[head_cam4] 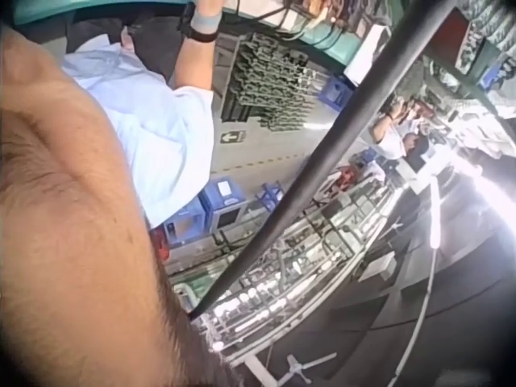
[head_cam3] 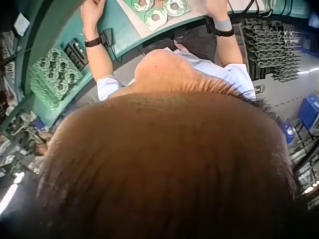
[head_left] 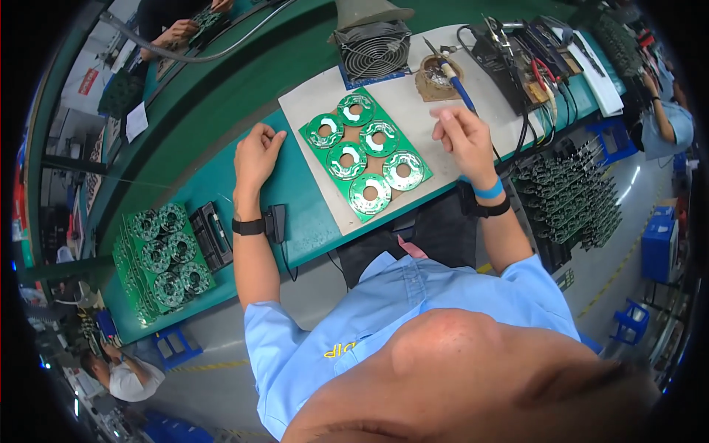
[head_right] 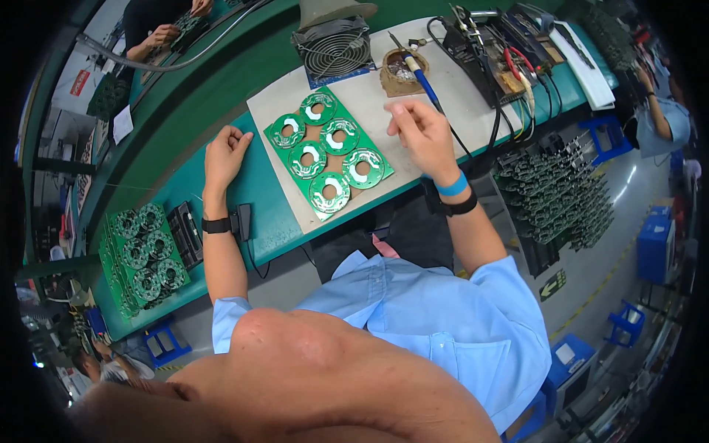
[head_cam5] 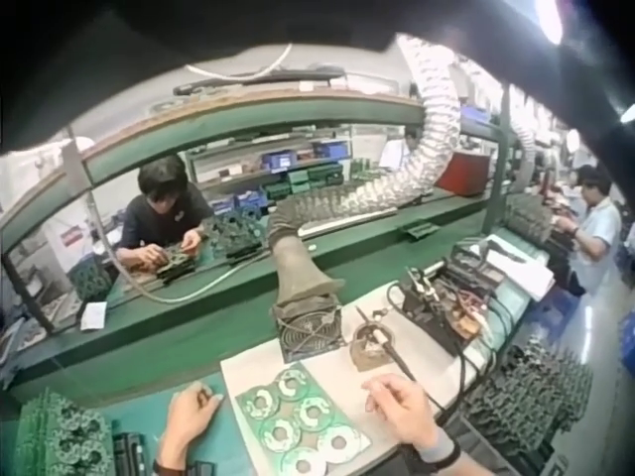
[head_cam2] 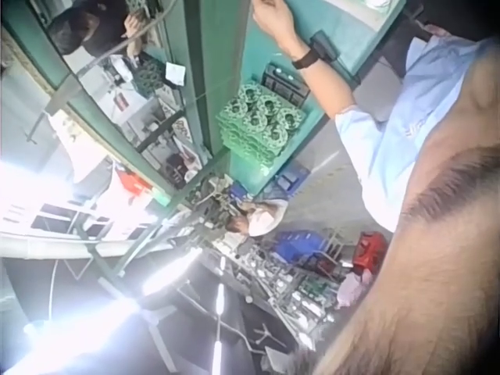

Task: The person places a cardboard sheet onto a circuit board, flips it over, and then picks up a small electronic component to inspect it.

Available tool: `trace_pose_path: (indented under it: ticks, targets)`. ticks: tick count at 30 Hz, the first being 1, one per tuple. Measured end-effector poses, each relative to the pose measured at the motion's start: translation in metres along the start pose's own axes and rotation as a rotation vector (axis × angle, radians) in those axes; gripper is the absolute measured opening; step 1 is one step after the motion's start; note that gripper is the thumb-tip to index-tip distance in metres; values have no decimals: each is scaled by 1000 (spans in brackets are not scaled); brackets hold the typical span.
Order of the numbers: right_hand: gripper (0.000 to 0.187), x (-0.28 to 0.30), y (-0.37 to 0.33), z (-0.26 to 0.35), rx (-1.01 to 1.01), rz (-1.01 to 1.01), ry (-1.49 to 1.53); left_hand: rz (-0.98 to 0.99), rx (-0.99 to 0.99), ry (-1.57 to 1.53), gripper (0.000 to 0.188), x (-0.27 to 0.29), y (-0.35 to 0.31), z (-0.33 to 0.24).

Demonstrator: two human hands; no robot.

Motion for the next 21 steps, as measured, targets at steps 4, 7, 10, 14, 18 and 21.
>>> trace_pose_path:
  ticks: [4, 7, 10, 14, 18, 21]
  targets:
    - [22, 4, -20, -40, -81, -14, -29, -10, -23, -3, 28, 1, 2, -1]
    - [16, 5, -21, -20, 154, -133, -177, -18, -44, -2, 28, 1, -3, -2]
    - [15, -8, -21, -16, 148, 6, -274, -10, -6, 1, 28, 3, -3, 0]
    - [14, -10, -24, -16, 152, 69, -306, 14, 40, 44, 27, 2, -2, 4]
    - [13, -8, -24, -15, 165, 34, -283, 23, 29, 45, 28, 2, 0, 2]
    - [14, -7, -24, -17, 169, 18, -276, 20, 27, 36, 28, 1, -1, 4]
Point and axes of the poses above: each hand's wrist, its own y-axis towards the middle knuckle, its own x-axis out of the back of the hand, z = x × y, the point moved 8 cm from there along y, towards the middle knuckle, and after that the axes turned 15 degrees about x, right-handed, at the moved point
